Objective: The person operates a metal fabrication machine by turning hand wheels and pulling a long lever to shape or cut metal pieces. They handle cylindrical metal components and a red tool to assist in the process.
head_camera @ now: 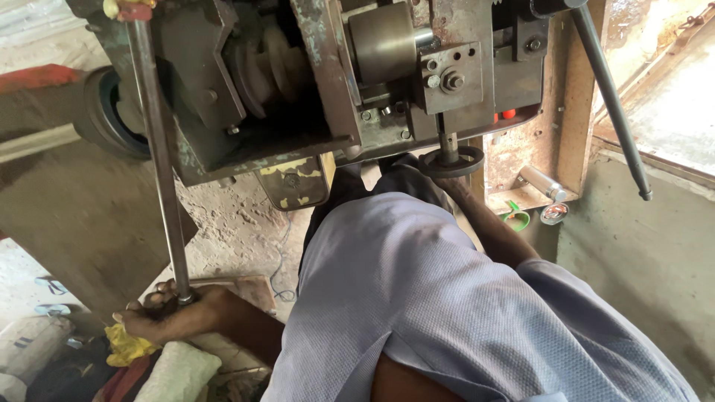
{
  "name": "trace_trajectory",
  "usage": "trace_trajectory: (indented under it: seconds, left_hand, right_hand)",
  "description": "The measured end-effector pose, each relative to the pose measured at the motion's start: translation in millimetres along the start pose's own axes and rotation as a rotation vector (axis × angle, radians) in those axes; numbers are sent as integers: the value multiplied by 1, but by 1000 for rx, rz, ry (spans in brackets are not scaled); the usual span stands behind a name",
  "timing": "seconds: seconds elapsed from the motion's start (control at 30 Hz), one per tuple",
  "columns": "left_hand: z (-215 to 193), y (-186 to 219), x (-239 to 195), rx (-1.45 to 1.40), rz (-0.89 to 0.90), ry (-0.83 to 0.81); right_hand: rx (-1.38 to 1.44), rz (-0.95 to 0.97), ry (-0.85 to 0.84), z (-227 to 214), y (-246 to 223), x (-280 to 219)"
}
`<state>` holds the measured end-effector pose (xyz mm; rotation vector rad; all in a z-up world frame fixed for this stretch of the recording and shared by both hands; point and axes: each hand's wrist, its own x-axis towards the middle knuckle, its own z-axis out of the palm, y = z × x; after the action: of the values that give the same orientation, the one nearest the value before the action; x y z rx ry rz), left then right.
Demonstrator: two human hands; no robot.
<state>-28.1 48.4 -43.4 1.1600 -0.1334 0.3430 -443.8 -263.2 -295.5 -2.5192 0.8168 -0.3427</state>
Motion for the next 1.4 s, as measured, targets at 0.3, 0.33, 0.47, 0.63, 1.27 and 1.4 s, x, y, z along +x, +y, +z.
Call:
trace_trajectory:
  seconds: [0.3,0.33,0.47,0.63,1.27,1.4]
  left_hand:
    - [44,-2,33,414,29,371]
    - [43,-2,33,388,-15,377]
    - [38,0,36,302,-109,380]
    - [33,3,33,348,-127,353]
    - [92,65,-113,1528,339,-624]
    - [110,71,-134,1167,151,-501]
  right_hand:
    - [123,168,-75,7,-4,4]
    - [130,149,-47,6,-4,4]
    - [-89,16,-190,10,-6,7]
    - [67,210,-329,9,-4,6]
    - [401,369,-258,15,16,-11]
    - [342,373,-300,19,17,-10]
